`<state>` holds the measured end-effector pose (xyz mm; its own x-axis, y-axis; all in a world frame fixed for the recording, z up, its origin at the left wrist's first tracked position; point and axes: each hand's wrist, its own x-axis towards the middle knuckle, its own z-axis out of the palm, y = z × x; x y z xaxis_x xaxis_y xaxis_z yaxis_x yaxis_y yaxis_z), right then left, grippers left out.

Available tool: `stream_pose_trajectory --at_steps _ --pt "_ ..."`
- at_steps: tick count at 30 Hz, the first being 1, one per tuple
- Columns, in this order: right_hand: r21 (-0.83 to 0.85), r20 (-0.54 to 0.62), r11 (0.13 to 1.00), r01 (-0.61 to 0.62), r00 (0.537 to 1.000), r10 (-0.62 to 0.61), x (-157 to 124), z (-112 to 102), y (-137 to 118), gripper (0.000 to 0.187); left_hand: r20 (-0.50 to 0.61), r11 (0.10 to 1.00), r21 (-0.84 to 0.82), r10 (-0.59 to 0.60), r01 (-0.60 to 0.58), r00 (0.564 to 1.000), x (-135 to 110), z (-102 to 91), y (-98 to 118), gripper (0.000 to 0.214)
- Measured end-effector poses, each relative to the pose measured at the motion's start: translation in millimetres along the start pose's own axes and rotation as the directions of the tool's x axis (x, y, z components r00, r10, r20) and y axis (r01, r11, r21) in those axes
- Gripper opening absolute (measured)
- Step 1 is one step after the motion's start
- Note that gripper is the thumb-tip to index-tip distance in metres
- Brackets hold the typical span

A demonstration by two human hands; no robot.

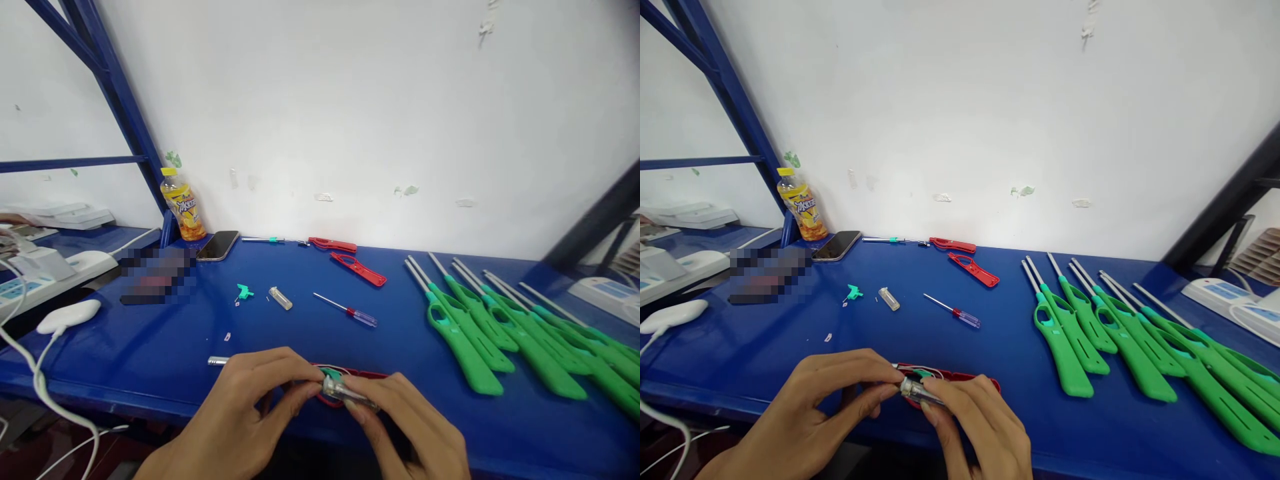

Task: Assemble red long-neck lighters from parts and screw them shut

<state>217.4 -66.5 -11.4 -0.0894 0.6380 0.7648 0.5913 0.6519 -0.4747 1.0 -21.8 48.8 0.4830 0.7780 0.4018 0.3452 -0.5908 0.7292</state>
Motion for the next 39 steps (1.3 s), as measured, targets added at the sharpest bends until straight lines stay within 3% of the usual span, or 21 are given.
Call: stream_pose_trajectory --at_steps 4,10,17,39 --pt "0.016 0.028 1.0 0.0 1.0 -0.001 1.7 -0.7 0.0 0.025 0.02 0.997 0.017 0.072 -0.073 0.997 -3.8 -0.2 -3.0 0.023" --pt "0.032 0.017 0.999 0.007 1.0 -0.008 2.9 -1.2 -0.8 0.025 0.035 0.997 0.08 -0.02 0.017 0.999 -5.7 -2.1 -2.3 0.014" --pt "0.035 0.024 0.999 0.029 0.999 -0.03 3.7 -1.4 -1.4 0.027 0.014 0.999 -0.039 0.022 -0.022 1.0 2.1 1.5 -1.0 0.014" --pt "0.051 0.079 0.998 0.046 0.996 -0.05 2.9 -3.4 4.6 0.031 0.009 0.996 0.014 0.088 -0.088 0.996 1.7 -0.7 0.3 0.018"
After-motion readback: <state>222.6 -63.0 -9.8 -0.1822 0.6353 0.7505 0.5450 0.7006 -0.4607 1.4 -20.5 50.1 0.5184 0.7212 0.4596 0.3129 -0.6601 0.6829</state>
